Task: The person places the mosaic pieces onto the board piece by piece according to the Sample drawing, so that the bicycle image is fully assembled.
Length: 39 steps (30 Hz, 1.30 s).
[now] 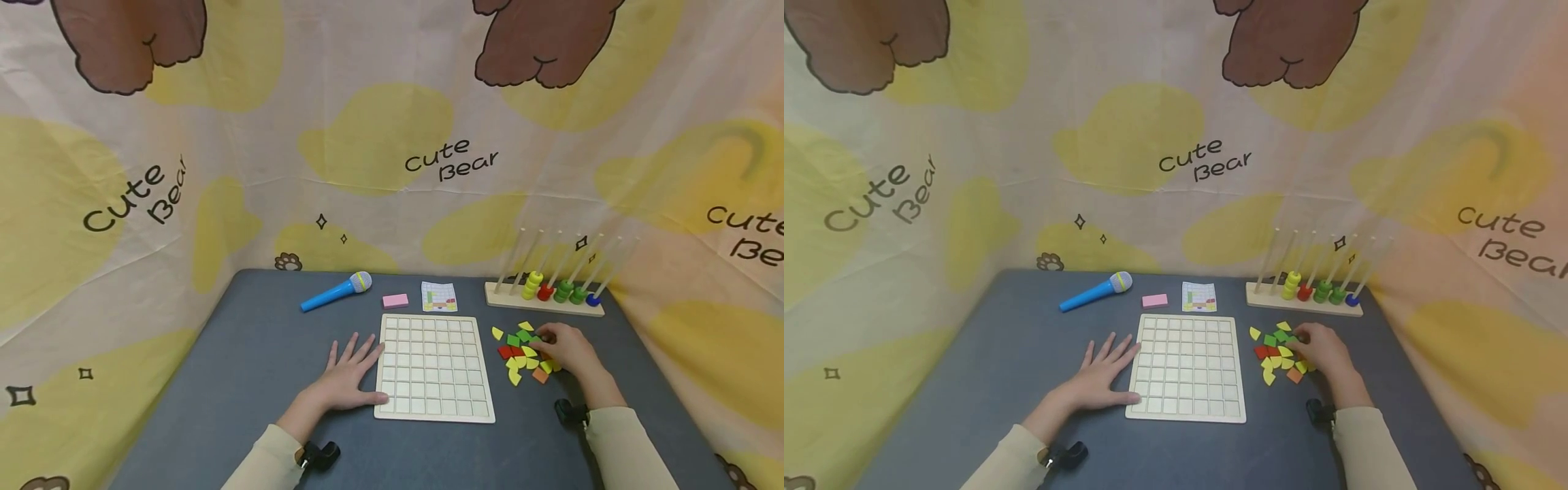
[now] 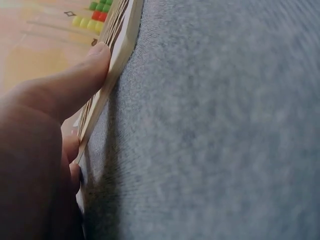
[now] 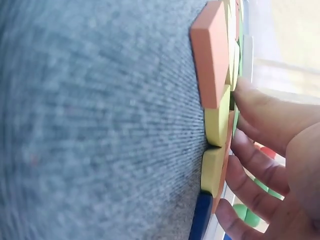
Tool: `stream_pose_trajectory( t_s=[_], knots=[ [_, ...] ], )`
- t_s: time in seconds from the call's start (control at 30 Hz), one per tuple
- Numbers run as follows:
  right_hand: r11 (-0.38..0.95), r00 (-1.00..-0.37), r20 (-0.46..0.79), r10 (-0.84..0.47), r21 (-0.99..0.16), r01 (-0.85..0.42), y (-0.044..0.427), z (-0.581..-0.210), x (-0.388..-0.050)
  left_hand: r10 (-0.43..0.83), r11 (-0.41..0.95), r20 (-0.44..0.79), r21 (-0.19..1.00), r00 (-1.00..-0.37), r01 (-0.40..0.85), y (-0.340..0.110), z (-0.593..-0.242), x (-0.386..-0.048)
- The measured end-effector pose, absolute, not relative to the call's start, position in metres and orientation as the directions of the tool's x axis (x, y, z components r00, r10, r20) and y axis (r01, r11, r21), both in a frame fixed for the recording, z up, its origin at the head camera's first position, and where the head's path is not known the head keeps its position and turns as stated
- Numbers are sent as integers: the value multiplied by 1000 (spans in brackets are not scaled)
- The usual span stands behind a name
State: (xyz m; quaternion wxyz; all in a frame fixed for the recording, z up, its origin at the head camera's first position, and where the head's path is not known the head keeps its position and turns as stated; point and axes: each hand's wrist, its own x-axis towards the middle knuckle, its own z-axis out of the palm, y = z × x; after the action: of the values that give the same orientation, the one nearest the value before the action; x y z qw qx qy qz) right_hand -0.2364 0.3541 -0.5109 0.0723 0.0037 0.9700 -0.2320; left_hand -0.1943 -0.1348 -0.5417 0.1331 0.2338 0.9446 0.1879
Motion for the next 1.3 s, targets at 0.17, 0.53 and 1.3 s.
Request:
stream_pose_trajectory(
  t_s=[0.17,0.53,1.3],
  knots=[
    [876,-990,-141,-14,-478,56,352,-509,-236,491,823,-175,413,-853,389,-135,-543,-196],
    [876,-994,-110,-13,-481,42,346,-506,-239,503,802,-156,451,-850,392,-136,-542,-196],
    [790,-986,70,-153,-590,-165,291,-474,-252,502,808,-115,416,-857,417,-146,-542,-216]
  ],
)
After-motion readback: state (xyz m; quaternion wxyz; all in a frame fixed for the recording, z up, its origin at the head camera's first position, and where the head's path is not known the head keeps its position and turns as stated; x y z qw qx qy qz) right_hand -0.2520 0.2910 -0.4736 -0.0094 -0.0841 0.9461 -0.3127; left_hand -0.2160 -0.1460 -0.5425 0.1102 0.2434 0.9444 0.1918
